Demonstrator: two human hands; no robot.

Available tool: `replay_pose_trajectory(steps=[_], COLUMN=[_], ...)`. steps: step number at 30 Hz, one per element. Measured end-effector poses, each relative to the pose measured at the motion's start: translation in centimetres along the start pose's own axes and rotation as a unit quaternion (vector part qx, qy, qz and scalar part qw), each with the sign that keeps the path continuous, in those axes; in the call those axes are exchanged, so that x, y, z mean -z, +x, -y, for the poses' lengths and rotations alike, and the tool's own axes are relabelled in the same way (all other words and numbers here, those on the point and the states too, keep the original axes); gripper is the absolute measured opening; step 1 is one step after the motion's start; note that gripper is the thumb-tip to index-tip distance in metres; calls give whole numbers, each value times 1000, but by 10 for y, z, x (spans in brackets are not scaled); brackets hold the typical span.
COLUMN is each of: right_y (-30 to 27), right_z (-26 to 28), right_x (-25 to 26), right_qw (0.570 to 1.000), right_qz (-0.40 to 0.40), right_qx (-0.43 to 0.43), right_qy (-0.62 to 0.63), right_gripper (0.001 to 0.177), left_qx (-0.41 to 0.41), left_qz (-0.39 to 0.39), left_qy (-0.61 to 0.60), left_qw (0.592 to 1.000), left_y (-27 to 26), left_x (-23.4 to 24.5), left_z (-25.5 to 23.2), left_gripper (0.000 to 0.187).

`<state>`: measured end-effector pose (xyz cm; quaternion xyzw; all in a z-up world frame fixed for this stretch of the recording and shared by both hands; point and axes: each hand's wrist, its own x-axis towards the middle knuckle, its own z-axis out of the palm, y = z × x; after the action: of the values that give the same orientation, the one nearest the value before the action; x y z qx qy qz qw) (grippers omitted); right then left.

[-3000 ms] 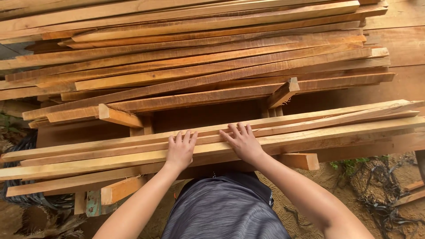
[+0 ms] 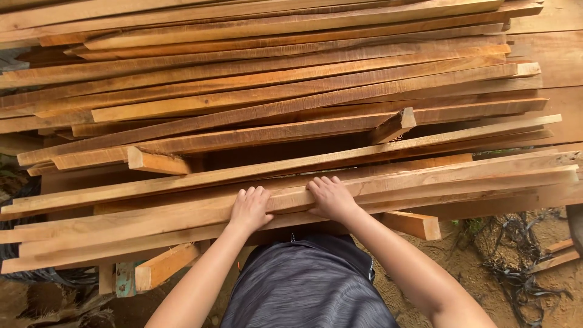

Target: Organizing and aligning wooden planks on a storage rack.

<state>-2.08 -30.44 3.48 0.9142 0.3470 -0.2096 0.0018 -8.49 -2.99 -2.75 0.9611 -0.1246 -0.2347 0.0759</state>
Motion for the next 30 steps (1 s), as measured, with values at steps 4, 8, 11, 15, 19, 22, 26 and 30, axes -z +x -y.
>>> replay_pose_trajectory(steps=[4, 8, 11, 15, 19, 22, 26, 30], right_y=[-4, 6, 14, 9, 4, -19, -45, -56], right_z=[2, -5, -8, -11, -17, -2, 16, 23], right_x=[7, 17, 31, 58, 19, 14, 7, 17], right_qw=[999, 999, 994, 984, 991, 988, 976, 972], right_qz=[7, -32, -100, -168, -94, -89, -123, -129], right_qx=[39, 35, 27, 20, 39, 65, 72, 73], right_qy=[9, 15, 26, 48, 81, 110, 167, 182], right_gripper=[57, 54, 54, 50, 49, 44, 44, 43], left_qx=[-21, -24, -12, -14, -43, -58, -55, -60], left_qz=[-2, -50, -93, -144, -118, -93, -69, -89], left_qy=[4, 6, 5, -26, -62, -87, -102, -115], left_qw=[1000, 998, 996, 989, 990, 990, 991, 987], left_y=[0, 14, 9, 1, -13, -36, -59, -69], left_x=[-3, 11, 54, 89, 68, 60, 39, 32], left_z=[4, 14, 9, 3, 6, -2, -10, -14], left_gripper=[71, 62, 62, 64, 53, 45, 47, 46])
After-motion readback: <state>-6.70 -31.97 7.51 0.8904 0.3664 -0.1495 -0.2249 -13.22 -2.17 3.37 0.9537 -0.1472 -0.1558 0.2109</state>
